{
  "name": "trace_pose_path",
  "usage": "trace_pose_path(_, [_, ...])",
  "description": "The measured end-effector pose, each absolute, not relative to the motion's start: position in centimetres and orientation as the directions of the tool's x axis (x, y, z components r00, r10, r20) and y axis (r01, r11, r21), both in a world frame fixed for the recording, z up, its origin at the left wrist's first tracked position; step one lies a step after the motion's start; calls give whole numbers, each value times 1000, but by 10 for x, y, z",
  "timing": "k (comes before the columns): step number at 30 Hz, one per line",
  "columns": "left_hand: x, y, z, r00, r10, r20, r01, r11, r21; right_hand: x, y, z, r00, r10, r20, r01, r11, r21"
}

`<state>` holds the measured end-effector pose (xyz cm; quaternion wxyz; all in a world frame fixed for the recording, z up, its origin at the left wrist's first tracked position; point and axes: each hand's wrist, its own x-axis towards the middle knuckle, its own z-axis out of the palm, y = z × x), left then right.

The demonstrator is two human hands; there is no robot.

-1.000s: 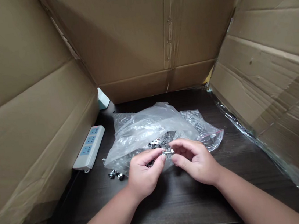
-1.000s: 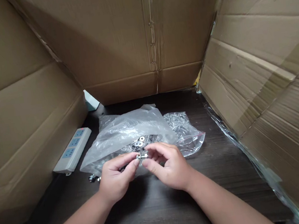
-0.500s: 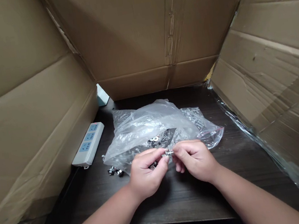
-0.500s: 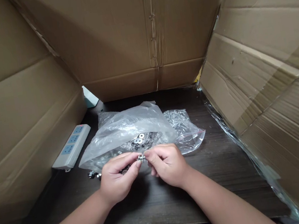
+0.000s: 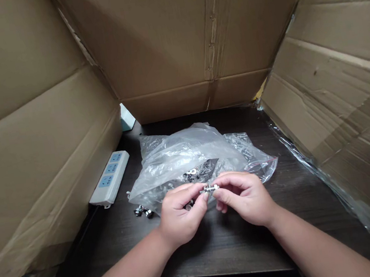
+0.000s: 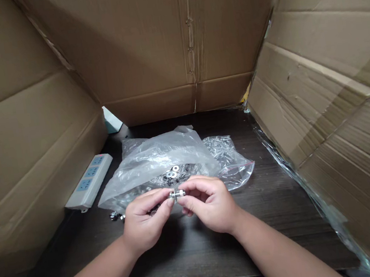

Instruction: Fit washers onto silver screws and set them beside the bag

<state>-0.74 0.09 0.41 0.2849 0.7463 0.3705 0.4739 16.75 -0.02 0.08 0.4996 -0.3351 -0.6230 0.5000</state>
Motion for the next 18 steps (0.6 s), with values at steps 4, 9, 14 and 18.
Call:
trace_pose_path(4, [-8, 2, 5, 285, 777, 561, 309, -629, 714, 172, 1, -1, -348, 916, 201, -5, 212, -977])
trace_pose_path(9, [-10, 4, 2, 176, 875, 450, 282, -483, 829, 176, 2, -5, -299, 930, 215, -105, 192, -976])
trace_pose_path(14, [-9, 4, 2, 173, 907, 384, 250, -417, 874, 170, 0, -2, -272, 913, 304, -156, 269, -950])
trace_pose_path(18, [-8, 3, 4, 218, 842, 493, 297, -538, 789, 170, 0, 4, -275, 918, 287, -91, 272, -958])
